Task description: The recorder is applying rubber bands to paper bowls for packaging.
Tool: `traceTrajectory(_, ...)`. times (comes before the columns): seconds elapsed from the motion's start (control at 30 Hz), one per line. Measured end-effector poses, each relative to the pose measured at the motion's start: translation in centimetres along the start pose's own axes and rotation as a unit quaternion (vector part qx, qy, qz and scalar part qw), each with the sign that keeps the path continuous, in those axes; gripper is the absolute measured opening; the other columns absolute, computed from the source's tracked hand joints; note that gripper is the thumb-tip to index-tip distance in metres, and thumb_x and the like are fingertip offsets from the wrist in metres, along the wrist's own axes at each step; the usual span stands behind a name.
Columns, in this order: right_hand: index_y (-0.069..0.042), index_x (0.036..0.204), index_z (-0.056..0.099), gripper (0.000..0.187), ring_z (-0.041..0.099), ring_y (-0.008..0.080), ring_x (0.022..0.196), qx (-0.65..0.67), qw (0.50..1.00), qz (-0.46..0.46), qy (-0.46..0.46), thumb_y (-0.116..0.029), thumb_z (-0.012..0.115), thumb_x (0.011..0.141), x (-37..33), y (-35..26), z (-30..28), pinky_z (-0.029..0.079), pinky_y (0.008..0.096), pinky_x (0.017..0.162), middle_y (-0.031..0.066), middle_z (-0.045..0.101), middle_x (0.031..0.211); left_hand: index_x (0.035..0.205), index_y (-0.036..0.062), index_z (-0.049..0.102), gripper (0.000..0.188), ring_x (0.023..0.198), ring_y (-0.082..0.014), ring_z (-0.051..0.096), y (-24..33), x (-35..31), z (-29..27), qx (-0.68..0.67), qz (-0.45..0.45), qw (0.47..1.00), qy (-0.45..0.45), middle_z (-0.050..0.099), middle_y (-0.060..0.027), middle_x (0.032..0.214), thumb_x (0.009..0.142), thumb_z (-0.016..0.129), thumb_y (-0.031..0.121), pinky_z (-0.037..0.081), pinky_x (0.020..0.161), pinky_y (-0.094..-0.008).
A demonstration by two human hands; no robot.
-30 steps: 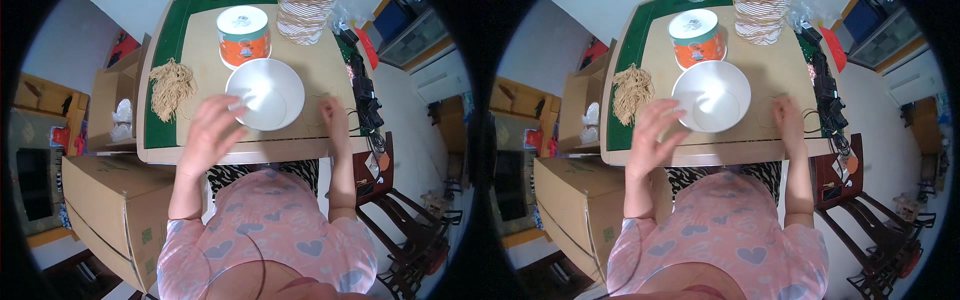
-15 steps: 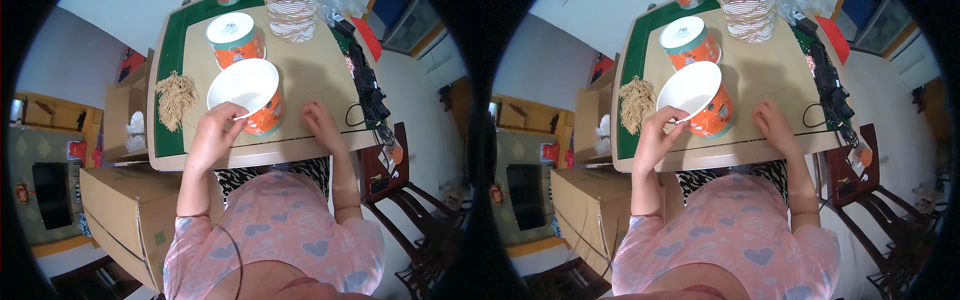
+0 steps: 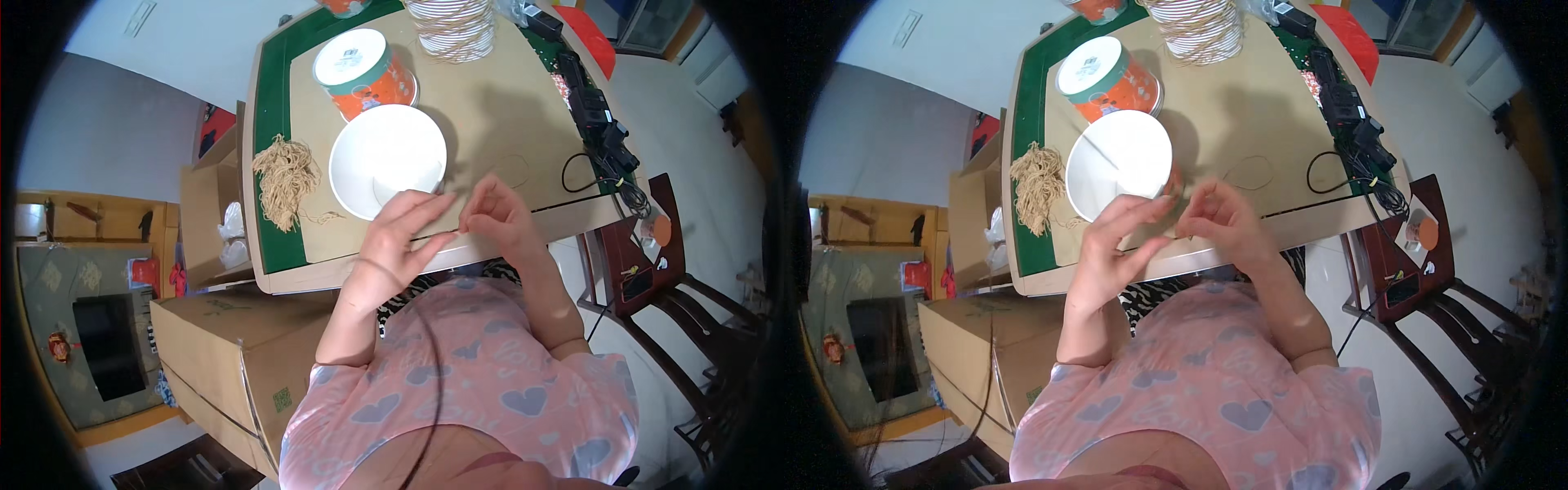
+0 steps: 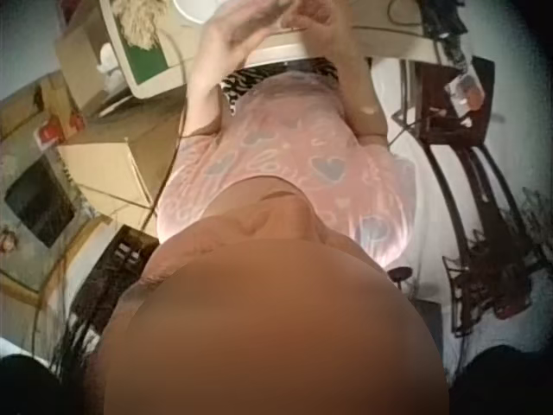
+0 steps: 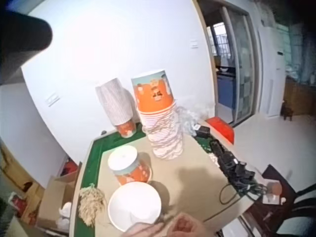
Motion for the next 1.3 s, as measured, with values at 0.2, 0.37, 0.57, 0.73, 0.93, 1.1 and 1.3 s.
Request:
traceTrajectory(0.2,-0.006,0.099,0.051,0.021,0.063,0.0124,0.083,0.04,0.997,0.013,-0.064,0.002,0.063,0.084,0.0,1.2,0.9,0.05,0.0259,0.074,0.0052,0.063,0.09,0.103,0.0024,0.068,0.03,0.083,-0.019,0.06,-0.5,-0.5,0.9,-0.096,-0.051,0.994,-0.024,0.061,-0.0065,0.094,0.073,0.074,0.001,0.049,0.072,-0.0298)
traceTrajectory(0.37,-0.004,0.105,0.052,0.02,0.061,0.0105,0.08,-0.002,0.999,0.029,-0.037,-0.001,0.061,0.087,-0.5,0.4,1.8,0.049,0.0222,0.071,0.004,0.063,0.089,0.093,0.0014,0.07,0.018,0.076,-0.0188,0.061,-0.8,-1.3,0.9,-0.058,-0.04,0.997,0.022,0.062,-0.0063,0.087,0.075,0.073,0.0,0.05,0.067,-0.0292)
traceTrajectory(0.57,-0.006,0.105,0.054,0.021,0.049,0.0035,0.063,-0.015,0.993,0.104,-0.055,0.002,0.058,0.086,-1.5,-0.1,2.6,0.04,0.0174,0.059,0.001,0.062,0.083,0.084,0.0007,0.065,0.009,0.075,-0.0203,0.062,-0.5,-1.8,0.5,-0.008,-0.054,0.996,0.065,0.061,-0.0077,0.082,0.077,0.071,0.002,0.05,0.062,-0.0306)
traceTrajectory(0.73,-0.006,0.095,0.06,0.011,0.037,0.0025,0.057,-0.268,0.963,-0.01,-0.016,-0.01,0.065,0.085,-1.9,0.0,3.1,0.032,0.0195,0.051,-0.0056,0.049,0.067,0.08,-0.0021,0.06,0.012,0.066,-0.0191,0.055,-1.0,-2.2,0.5,0.063,-0.047,0.994,0.076,0.056,-0.0089,0.073,0.081,0.069,0.005,0.044,0.059,-0.0281)
traceTrajectory(0.93,-0.005,0.09,0.062,0.007,0.039,0.0014,0.06,-0.231,0.972,-0.032,0.014,-0.009,0.065,0.086,-2.0,0.4,3.4,0.034,0.0192,0.052,-0.0052,0.052,0.07,0.083,-0.0022,0.058,0.012,0.065,-0.0184,0.05,-1.2,-2.5,0.6,0.06,-0.057,0.996,0.036,0.052,-0.0087,0.072,0.089,0.061,0.008,0.042,0.06,-0.0277)
traceTrajectory(1.1,-0.001,0.092,0.062,0.007,0.049,0.0025,0.072,-0.174,0.985,0.005,0.014,-0.005,0.064,0.087,-1.8,0.7,2.8,0.042,0.0183,0.064,-0.0027,0.058,0.08,0.086,-0.0011,0.052,0.012,0.067,-0.0158,0.049,-1.0,-2.6,0.8,0.006,-0.098,0.995,0.019,0.051,-0.0085,0.076,0.091,0.058,0.007,0.043,0.064,-0.0267)
traceTrajectory(1.3,0.0,0.092,0.061,0.006,0.055,0.0041,0.08,-0.091,0.995,0.042,0.013,-0.002,0.063,0.086,-1.4,1.3,2.6,0.045,0.0184,0.072,-0.0011,0.06,0.086,0.088,-0.001,0.052,0.009,0.071,-0.0152,0.052,-1.0,-2.4,0.4,-0.018,-0.113,0.993,0.003,0.054,-0.0081,0.079,0.09,0.058,0.005,0.044,0.066,-0.0257)
Point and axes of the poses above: each hand's wrist, its own x-axis towards the middle knuckle, its own z-axis out of the palm, y = z × x, the point moved 3 cm from there along x, towards the middle knuckle
